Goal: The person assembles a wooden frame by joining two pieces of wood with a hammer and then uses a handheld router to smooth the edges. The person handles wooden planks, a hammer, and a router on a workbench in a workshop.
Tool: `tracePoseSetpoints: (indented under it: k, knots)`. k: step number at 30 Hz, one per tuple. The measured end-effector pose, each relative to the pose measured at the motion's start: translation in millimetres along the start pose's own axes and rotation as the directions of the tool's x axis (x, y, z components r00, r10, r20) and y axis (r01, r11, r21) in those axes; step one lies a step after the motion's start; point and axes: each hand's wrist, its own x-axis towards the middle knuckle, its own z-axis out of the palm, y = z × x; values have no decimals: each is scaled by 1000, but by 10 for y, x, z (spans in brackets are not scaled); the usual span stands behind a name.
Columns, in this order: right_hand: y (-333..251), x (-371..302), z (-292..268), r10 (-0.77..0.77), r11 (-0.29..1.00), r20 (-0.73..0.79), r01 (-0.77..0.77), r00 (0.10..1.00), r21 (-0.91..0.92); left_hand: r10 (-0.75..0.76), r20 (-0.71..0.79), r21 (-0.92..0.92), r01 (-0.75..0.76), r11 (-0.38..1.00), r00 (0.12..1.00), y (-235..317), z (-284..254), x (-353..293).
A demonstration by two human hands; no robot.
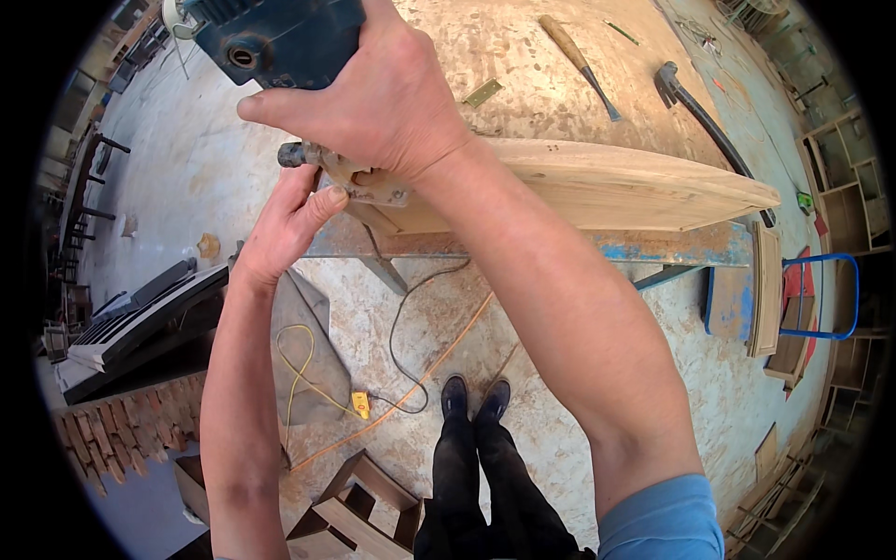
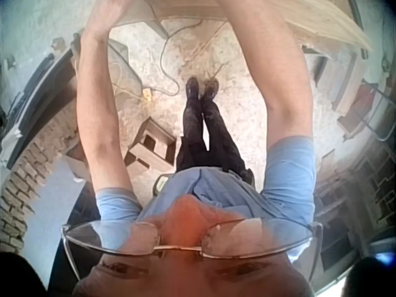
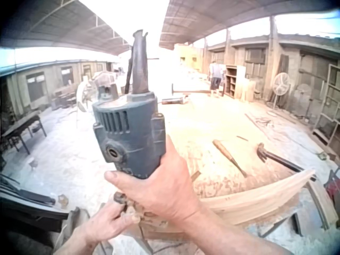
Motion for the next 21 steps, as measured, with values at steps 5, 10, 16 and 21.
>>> tracePoseSetpoints:
  k: [5, 10, 16, 21]
  knots:
    - [161, 47, 14, -25, 990, 37, 20, 999, 138, -21, -1, 41, 21, 999, 1000, 58, 4, -15]
    - [20, -21, 5, -21, 997, 37, 18, 999, 74, -31, 7, 36, 30, 999, 1000, 40, -12, -44]
    - [102, 1, -7, 0, 987, 61, -10, 998, 161, -11, 4, 56, 11, 998, 1000, 87, 3, -37]
    - [-113, -59, -31, 11, 999, 59, -13, 998, 32, -8, 4, 59, 8, 998, 1000, 59, -8, -33]
